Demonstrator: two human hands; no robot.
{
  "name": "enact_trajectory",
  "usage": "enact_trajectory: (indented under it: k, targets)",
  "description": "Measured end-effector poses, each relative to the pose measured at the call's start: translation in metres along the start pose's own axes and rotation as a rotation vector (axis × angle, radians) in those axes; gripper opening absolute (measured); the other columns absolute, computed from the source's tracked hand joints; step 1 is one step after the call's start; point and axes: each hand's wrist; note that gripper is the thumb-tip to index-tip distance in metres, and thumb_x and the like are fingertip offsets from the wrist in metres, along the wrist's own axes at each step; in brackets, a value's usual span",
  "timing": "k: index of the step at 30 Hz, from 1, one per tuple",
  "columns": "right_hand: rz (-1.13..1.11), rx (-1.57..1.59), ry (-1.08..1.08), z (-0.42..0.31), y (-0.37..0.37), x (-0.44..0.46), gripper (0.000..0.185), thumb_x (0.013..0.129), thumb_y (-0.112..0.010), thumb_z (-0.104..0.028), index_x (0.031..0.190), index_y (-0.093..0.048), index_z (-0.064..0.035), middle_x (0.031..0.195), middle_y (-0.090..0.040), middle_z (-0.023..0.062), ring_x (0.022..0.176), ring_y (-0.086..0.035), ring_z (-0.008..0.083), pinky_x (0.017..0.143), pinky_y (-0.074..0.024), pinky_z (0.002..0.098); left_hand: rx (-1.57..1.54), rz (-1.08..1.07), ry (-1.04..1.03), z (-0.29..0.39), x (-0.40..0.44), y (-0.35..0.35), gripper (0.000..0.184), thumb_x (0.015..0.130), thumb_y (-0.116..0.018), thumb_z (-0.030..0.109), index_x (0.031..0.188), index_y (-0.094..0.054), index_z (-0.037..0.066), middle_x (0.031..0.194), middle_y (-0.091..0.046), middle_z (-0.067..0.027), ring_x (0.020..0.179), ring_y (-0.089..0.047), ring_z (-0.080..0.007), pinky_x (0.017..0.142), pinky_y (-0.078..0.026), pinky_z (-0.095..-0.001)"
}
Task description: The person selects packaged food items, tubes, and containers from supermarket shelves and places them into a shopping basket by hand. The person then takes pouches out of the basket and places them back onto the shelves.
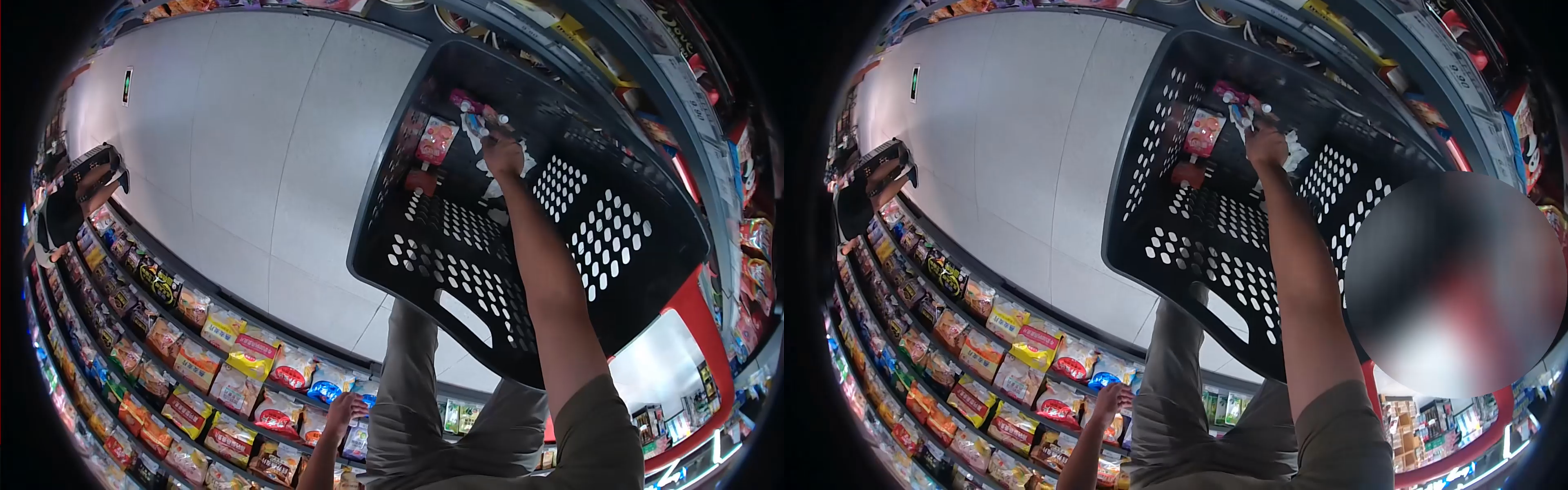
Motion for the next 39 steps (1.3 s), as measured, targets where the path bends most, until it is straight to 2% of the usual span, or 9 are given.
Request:
enact_trajectory:
  k: [6,10,11,13,17,20,24,34,39]
  targets:
    - [-0.063,-0.048,-0.010,-0.003,0.044,-0.058,0.036,0.089,-0.058,-0.040,0.113,-0.068,-0.0157,0.105,-0.070,0.0145,0.096,-0.067,0.0360,0.083,-0.0541,0.0462,0.014,-0.065,-0.139,0.030,-0.016,0.004,0.029,0.101,-0.046,0.024,0.103,-0.060,-0.001,0.087,-0.068,-0.0143,0.077,-0.070,-0.0222,0.071,-0.057,-0.0342]
    - [-0.226,-0.066,0.058,0.015,0.094,-0.128,0.038,0.092,-0.052,-0.039,0.083,-0.073,-0.0080,0.087,-0.072,0.0126,0.090,-0.069,0.0314,0.082,-0.0544,0.0441,0.065,-0.099,-0.274,0.062,-0.045,0.005,0.029,0.100,-0.046,0.025,0.102,-0.061,-0.001,0.086,-0.069,-0.0149,0.075,-0.069,-0.0225,0.067,-0.057,-0.0347]
    - [-0.335,-0.145,0.137,0.034,0.092,-0.136,0.039,0.093,-0.051,-0.037,0.083,-0.073,-0.0068,0.082,-0.073,0.0110,0.079,-0.071,0.0273,0.077,-0.0556,0.0422,0.097,-0.109,-0.298,0.073,-0.055,0.003,0.029,0.100,-0.047,0.024,0.102,-0.061,0.000,0.086,-0.069,-0.0149,0.075,-0.069,-0.0227,0.067,-0.057,-0.0342]
    - [-0.485,0.313,-0.093,0.026,0.148,-0.181,0.041,0.094,-0.053,-0.038,0.077,-0.071,-0.0063,0.071,-0.072,0.0070,0.056,-0.068,0.0142,0.056,-0.0537,0.0288,0.182,-0.108,-0.379,0.095,-0.073,-0.001,0.029,0.097,-0.046,0.024,0.101,-0.060,0.000,0.086,-0.069,-0.0170,0.076,-0.070,-0.0257,0.068,-0.058,-0.0374]
    - [-0.313,0.596,-0.124,-0.037,0.286,-0.286,0.040,0.095,-0.054,-0.040,0.085,-0.071,-0.0052,0.071,-0.072,0.0041,0.057,-0.067,0.0108,0.054,-0.0524,0.0270,0.077,-0.284,-0.555,0.131,-0.088,-0.005,0.024,0.095,-0.053,0.021,0.099,-0.059,-0.001,0.081,-0.068,-0.0175,0.069,-0.068,-0.0255,0.060,-0.056,-0.0349]
    - [-0.300,0.833,-0.071,-0.058,0.352,-0.352,0.045,0.099,-0.054,-0.042,0.095,-0.071,-0.0001,0.084,-0.074,0.0067,0.062,-0.069,0.0114,0.058,-0.0549,0.0250,0.311,-0.209,-0.600,0.163,-0.107,-0.031,0.027,0.099,-0.049,0.023,0.102,-0.059,-0.001,0.088,-0.068,-0.0196,0.075,-0.070,-0.0309,0.065,-0.059,-0.0387]
    - [-0.194,0.745,0.104,-0.060,0.432,-0.458,0.056,0.099,-0.047,-0.051,0.093,-0.072,-0.0016,0.080,-0.075,0.0054,0.060,-0.069,0.0116,0.060,-0.0551,0.0268,0.487,-0.313,-0.544,0.192,-0.109,-0.064,0.027,0.097,-0.048,0.022,0.101,-0.059,-0.003,0.088,-0.069,-0.0192,0.074,-0.070,-0.0306,0.065,-0.059,-0.0390]
    - [0.070,1.062,0.272,0.108,0.481,-0.626,0.040,0.099,-0.057,-0.038,0.095,-0.073,-0.0012,0.078,-0.073,0.0073,0.066,-0.068,0.0118,0.064,-0.0544,0.0246,0.707,-0.327,-0.937,0.152,-0.241,-0.237,0.029,0.094,-0.054,0.027,0.101,-0.063,0.001,0.083,-0.070,-0.0116,0.068,-0.071,-0.0225,0.060,-0.059,-0.0332]
    - [0.137,1.115,0.207,0.248,0.474,-0.663,0.038,0.099,-0.058,-0.035,0.094,-0.074,-0.0010,0.079,-0.073,0.0073,0.067,-0.068,0.0116,0.062,-0.0539,0.0254,0.752,-0.266,-1.138,0.081,-0.315,-0.364,0.038,0.100,-0.049,0.042,0.107,-0.060,0.006,0.097,-0.069,-0.0119,0.085,-0.070,-0.0213,0.070,-0.057,-0.0333]
Point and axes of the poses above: each hand's wrist, its own x-axis towards the middle knuckle, its own y-axis out of the back of the hand, z = x × y
